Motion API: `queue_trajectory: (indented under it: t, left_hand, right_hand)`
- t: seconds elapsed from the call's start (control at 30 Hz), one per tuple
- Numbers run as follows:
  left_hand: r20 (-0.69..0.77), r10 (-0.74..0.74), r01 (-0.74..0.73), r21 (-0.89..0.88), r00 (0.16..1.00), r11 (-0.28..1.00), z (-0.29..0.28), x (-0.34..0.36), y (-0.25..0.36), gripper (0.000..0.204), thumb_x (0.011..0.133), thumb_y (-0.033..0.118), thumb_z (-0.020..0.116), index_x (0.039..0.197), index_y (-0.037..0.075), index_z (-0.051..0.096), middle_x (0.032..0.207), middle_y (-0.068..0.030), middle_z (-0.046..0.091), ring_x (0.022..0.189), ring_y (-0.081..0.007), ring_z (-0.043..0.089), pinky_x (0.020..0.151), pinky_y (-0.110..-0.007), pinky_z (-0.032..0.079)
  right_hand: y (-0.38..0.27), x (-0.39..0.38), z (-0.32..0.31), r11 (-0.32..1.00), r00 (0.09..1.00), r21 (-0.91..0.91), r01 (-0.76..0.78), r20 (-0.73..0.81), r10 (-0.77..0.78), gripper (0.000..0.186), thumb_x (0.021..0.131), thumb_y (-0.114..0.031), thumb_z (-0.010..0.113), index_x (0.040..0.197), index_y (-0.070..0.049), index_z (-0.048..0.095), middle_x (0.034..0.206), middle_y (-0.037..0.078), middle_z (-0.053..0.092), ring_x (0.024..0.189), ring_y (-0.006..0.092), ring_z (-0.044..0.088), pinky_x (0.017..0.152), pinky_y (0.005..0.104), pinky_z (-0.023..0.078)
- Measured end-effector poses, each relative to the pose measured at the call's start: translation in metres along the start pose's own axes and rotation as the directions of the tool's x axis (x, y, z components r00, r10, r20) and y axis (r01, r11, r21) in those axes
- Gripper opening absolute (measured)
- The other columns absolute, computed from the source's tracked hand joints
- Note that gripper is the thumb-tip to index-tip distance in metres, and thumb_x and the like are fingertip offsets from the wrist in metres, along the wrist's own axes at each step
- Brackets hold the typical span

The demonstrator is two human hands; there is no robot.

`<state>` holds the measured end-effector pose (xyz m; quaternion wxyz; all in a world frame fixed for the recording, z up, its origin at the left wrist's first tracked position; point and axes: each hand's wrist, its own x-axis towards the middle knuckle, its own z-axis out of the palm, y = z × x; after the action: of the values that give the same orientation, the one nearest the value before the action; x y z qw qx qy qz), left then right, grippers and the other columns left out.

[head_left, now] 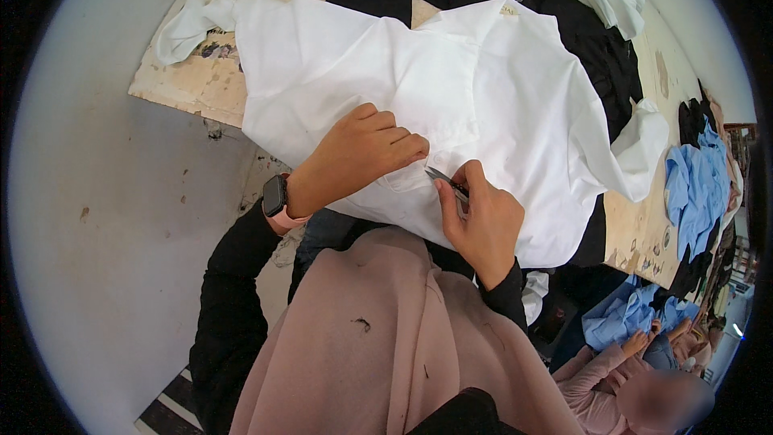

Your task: The person uses small scissors to trim threads and edges on a white shirt laid on a work table. They repeatedly fold and reposition the fabric to access different areas, cutting small sections and discarding the cut pieces. The person handles the shirt and scissors throughout, with other garments visible nearby.

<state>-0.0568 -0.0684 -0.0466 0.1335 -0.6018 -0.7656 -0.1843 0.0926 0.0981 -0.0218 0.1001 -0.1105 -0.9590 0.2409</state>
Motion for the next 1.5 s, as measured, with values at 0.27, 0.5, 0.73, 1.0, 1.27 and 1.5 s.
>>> queue_trajectory:
  t: [0.27,0.5,0.73,1.0,1.27,1.5]
  left_hand:
    - [0.008,-0.018,0.018,-0.009,1.0,1.0,-0.002,0.001,0.001,0.017,0.087,0.027,0.075,0.101,0.018,0.071,0.082,0.0049,0.067,0.079,-0.0116,0.059,0.074,-0.028,0.042]
    - [-0.225,-0.412,0.339,-0.303,0.883,0.891,-0.026,-0.026,-0.017,0.005,0.093,0.011,0.061,0.089,0.011,0.063,0.071,-0.0039,0.058,0.069,-0.0199,0.058,0.072,-0.033,0.043]
    - [-0.537,-0.789,0.912,-0.083,0.299,0.401,-0.086,-0.101,-0.046,0.021,0.096,0.023,0.067,0.107,0.005,0.063,0.101,-0.0065,0.068,0.088,-0.0192,0.061,0.073,-0.033,0.049]
    - [-0.016,-0.293,0.271,-0.334,0.956,0.903,-0.038,-0.018,0.026,0.021,0.086,0.006,0.069,0.106,0.011,0.069,0.125,-0.0066,0.066,0.113,-0.0252,0.062,0.099,-0.039,0.046]
    - [0.088,-0.367,0.369,0.0,0.926,0.93,0.002,0.027,0.008,0.031,0.086,0.009,0.065,0.116,0.009,0.066,0.125,-0.0063,0.066,0.115,-0.0228,0.062,0.096,-0.04,0.045]
    - [0.042,-0.117,0.119,-0.061,0.992,0.991,0.021,0.049,-0.01,0.017,0.089,0.014,0.063,0.106,0.015,0.066,0.098,-0.0032,0.061,0.09,-0.0203,0.062,0.079,-0.035,0.044]
  right_hand:
    - [0.0,0.004,0.005,0.999,0.999,-0.009,0.032,-0.006,-0.032,0.024,0.093,-0.029,0.067,0.086,-0.01,0.055,0.068,0.009,0.066,0.053,0.0331,0.061,0.05,0.0417,0.044]
    - [0.003,0.002,0.002,0.999,0.997,0.03,-0.03,-0.072,0.032,0.025,0.089,-0.032,0.072,0.092,-0.011,0.058,0.065,0.007,0.065,0.052,0.0297,0.062,0.05,0.0401,0.044]
    - [0.029,0.022,-0.008,0.998,0.995,-0.022,-0.054,-0.086,0.052,0.038,0.084,-0.031,0.075,0.118,-0.017,0.063,0.069,0.005,0.065,0.058,0.0274,0.063,0.056,0.0367,0.045]
    - [0.028,0.082,-0.019,0.92,0.933,-0.229,0.317,-0.101,-0.346,0.03,0.079,-0.013,0.073,0.109,-0.018,0.07,0.086,0.001,0.073,0.057,0.0272,0.061,0.054,0.0342,0.046]
    - [0.021,0.094,-0.033,0.873,0.94,0.438,0.215,-0.334,-0.064,0.043,0.083,-0.013,0.076,0.124,-0.011,0.065,0.103,0.007,0.074,0.073,0.0158,0.069,0.062,0.0276,0.05]
    - [0.039,0.047,-0.01,0.973,0.988,0.176,-0.147,-0.022,0.154,0.032,0.086,-0.036,0.076,0.094,-0.009,0.061,0.076,0.009,0.07,0.068,0.0237,0.071,0.059,0.0354,0.052]
